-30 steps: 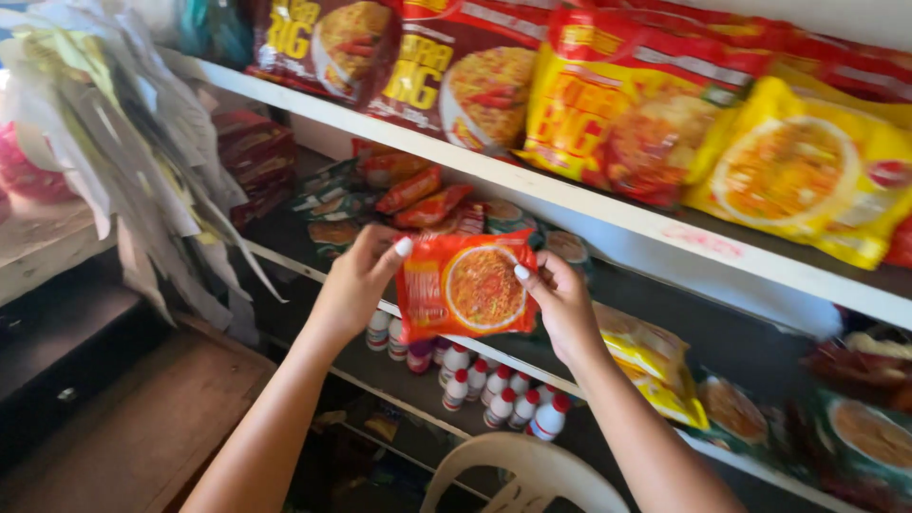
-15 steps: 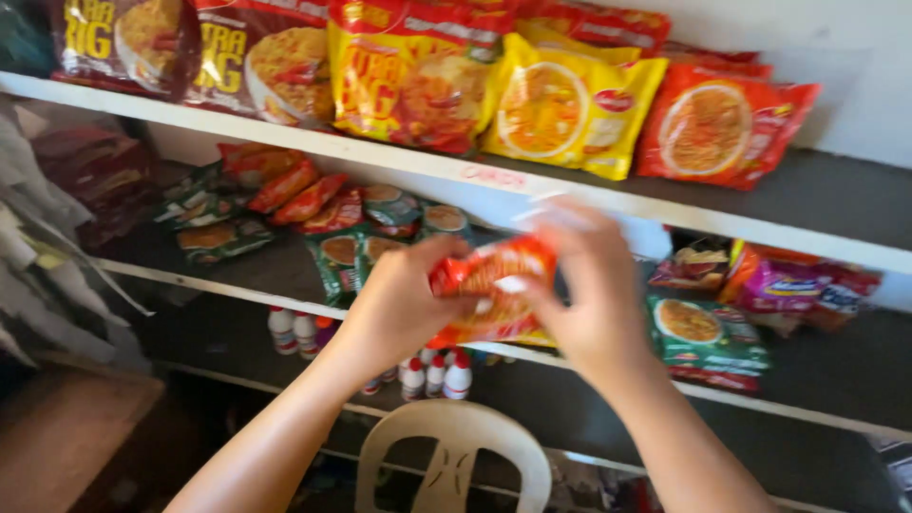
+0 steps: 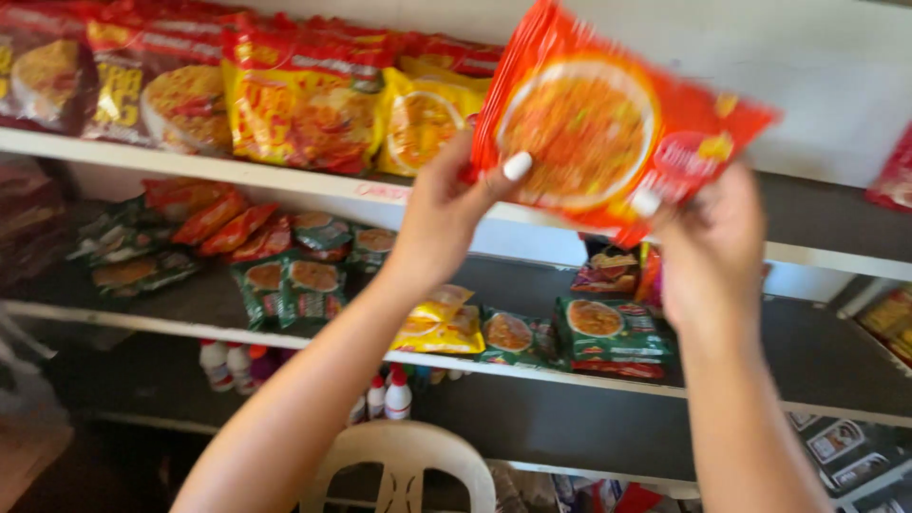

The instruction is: The recorder is organizing and restocking various flavors of instant noodle packets on store shelves.

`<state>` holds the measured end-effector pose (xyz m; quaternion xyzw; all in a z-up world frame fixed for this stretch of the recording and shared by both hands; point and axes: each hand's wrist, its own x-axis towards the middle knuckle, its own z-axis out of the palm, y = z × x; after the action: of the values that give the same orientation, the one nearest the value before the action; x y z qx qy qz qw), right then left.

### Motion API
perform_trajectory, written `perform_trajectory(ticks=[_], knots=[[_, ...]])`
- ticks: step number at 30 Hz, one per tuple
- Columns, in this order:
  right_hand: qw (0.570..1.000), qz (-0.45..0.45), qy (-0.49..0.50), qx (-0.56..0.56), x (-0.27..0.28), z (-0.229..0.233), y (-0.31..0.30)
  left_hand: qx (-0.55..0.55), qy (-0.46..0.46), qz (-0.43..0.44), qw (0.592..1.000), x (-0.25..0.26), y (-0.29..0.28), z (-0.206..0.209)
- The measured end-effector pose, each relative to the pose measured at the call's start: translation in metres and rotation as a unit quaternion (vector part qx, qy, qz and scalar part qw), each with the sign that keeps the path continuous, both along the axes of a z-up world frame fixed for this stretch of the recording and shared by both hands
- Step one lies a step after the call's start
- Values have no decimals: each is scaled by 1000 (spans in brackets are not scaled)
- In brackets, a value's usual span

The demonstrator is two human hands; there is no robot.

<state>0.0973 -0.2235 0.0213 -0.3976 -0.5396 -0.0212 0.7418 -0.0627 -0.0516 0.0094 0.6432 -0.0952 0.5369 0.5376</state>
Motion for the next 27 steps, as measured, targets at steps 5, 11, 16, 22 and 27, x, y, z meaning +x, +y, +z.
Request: perform_trajectory(ticks=[5, 11, 16, 22, 27], knots=[[995, -64, -75, -29, 82, 33, 2, 132, 35, 193, 972, 35, 21, 28], [993, -69, -49, -86, 136, 29, 43, 187, 122, 370, 902, 68, 37, 24], [974, -170, -62, -133, 175, 5, 83, 249, 134, 547, 788, 109, 71, 3], [988, -92, -41, -113, 220, -28, 113, 284, 108, 517, 800, 126, 80, -23], [973, -154, -44, -164, 231, -37, 120, 281, 89, 484, 824, 132, 89, -33]])
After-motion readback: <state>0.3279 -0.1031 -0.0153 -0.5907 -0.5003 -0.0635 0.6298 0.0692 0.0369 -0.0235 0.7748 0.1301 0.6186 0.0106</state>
